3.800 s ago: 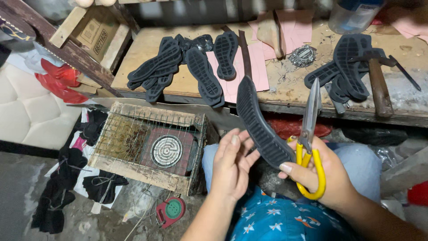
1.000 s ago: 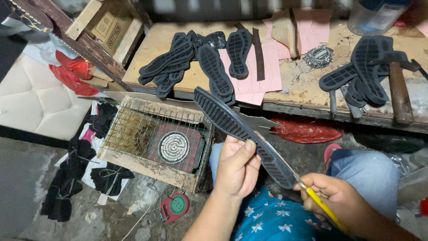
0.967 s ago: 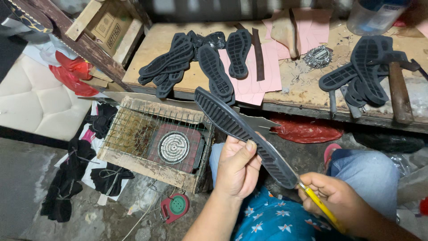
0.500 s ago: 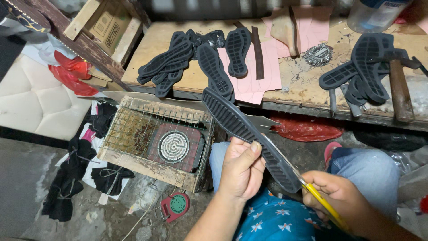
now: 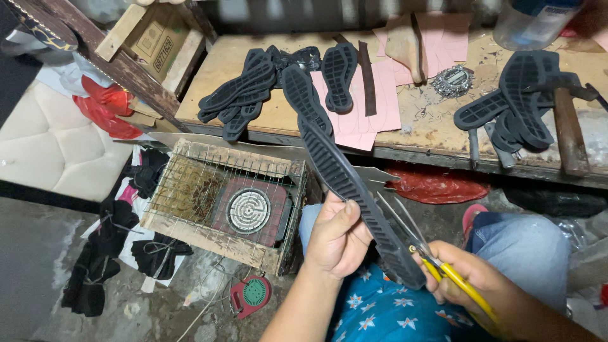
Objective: The person uses yellow-handled shears to trim the edges of black rubber shoe soles. They hold each sole in one hand and cut along the perimeter with the other, then place the trimmed sole on a wooden workbench.
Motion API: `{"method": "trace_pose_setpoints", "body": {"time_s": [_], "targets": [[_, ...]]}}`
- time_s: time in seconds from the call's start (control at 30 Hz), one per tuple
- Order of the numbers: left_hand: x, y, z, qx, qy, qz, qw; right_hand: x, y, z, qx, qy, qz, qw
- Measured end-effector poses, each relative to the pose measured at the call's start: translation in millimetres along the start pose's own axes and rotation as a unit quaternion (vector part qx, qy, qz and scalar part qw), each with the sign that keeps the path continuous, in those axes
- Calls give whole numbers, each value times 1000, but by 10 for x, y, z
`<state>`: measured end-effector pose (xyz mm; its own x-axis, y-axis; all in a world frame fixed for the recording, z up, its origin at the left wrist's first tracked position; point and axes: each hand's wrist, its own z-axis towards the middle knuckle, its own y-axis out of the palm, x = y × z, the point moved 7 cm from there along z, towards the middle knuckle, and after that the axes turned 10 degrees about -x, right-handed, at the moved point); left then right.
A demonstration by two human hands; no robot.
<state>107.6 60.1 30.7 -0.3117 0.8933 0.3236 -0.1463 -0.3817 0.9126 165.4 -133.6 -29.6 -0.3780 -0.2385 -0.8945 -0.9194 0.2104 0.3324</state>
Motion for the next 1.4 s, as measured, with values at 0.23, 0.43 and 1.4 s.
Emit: {"method": "trace_pose_setpoints", "body": {"time_s": [0.23,0.43,1.4], "targets": [[-64,-185,-11,23,37,5,999,34,59,11,53,125,-16,991],[-107,-160,-9,42,46,31,998,126,-28,-25,104,170,16,980],[-274,-179,-68,49,17,-3,999,120,17,-40,141,192,40,970]]}}
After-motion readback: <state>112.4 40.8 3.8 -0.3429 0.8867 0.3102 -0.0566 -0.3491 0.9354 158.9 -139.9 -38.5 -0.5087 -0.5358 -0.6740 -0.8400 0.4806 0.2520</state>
